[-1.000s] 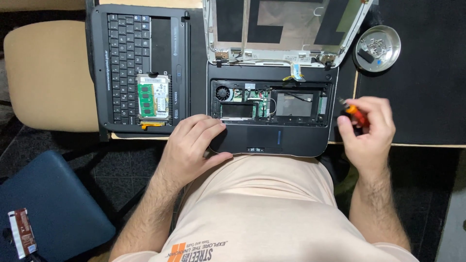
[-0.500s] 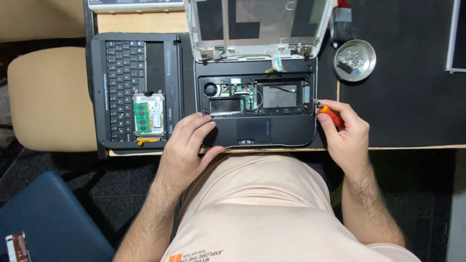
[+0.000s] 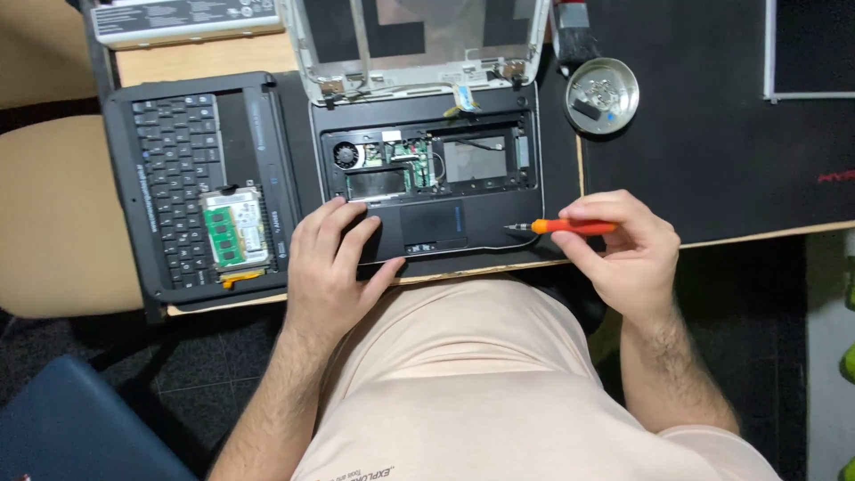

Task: Disassembling a laptop by removing the screen bezel, the screen itself, and unscrewing internal components.

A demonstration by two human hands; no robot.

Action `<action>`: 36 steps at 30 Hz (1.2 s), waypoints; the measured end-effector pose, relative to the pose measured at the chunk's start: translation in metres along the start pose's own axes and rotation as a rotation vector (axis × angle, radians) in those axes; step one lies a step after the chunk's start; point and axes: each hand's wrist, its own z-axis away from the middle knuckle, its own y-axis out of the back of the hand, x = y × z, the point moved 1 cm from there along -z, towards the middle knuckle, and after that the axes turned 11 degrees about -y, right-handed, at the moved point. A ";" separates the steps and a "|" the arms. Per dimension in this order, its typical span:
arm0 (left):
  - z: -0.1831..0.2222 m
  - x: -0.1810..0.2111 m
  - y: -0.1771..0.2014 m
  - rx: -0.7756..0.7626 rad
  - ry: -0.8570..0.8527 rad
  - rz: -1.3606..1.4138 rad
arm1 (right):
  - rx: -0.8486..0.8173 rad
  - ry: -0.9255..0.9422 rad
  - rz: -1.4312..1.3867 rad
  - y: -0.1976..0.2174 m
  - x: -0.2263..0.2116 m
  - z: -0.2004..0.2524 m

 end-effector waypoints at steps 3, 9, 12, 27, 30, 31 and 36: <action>0.000 0.003 -0.002 -0.014 -0.005 -0.024 | -0.006 -0.098 -0.201 0.006 0.025 0.013; 0.003 0.012 -0.009 -0.017 0.061 0.056 | -0.058 0.073 -0.023 -0.017 0.028 0.023; 0.005 0.007 -0.008 -0.028 0.075 0.084 | -0.064 0.123 0.040 -0.017 0.033 0.030; -0.005 0.010 -0.017 -0.094 0.075 0.047 | -0.143 0.256 0.085 -0.015 0.026 0.031; -0.004 0.012 -0.016 -0.105 0.094 0.054 | -0.137 0.272 0.105 -0.014 0.027 0.032; -0.004 0.012 -0.017 -0.105 0.095 0.053 | -0.139 0.273 0.104 -0.014 0.025 0.031; -0.005 0.013 -0.017 -0.125 0.099 0.050 | -0.162 0.333 0.163 -0.016 0.019 0.029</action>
